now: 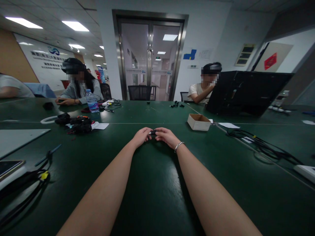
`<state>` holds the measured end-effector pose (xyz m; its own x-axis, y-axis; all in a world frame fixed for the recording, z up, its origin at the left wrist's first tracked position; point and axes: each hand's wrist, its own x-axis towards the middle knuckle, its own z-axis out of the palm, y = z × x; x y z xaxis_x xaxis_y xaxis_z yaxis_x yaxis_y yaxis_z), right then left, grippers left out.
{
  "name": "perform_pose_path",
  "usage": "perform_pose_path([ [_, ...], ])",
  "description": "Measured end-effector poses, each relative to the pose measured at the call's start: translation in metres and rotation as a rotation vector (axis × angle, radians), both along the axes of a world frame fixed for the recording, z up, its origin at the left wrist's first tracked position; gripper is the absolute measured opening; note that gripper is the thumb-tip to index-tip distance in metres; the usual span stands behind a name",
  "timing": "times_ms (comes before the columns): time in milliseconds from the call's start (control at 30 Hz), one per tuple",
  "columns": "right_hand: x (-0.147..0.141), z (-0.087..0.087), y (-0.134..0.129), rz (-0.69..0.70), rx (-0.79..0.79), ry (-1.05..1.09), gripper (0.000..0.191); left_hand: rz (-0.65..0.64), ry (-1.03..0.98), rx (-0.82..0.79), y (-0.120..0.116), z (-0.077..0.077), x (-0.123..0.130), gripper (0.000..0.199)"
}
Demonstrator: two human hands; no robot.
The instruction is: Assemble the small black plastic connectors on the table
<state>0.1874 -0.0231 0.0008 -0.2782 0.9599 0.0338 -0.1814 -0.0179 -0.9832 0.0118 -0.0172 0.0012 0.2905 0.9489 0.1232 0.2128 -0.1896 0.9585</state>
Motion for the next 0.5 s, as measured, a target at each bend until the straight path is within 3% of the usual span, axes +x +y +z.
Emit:
perform_pose_path([
  [500,-0.0007,-0.0003,-0.0003,-0.006,0.006,0.003,0.016,0.031,0.025,0.047,0.0017,-0.0031,0.0,0.028],
])
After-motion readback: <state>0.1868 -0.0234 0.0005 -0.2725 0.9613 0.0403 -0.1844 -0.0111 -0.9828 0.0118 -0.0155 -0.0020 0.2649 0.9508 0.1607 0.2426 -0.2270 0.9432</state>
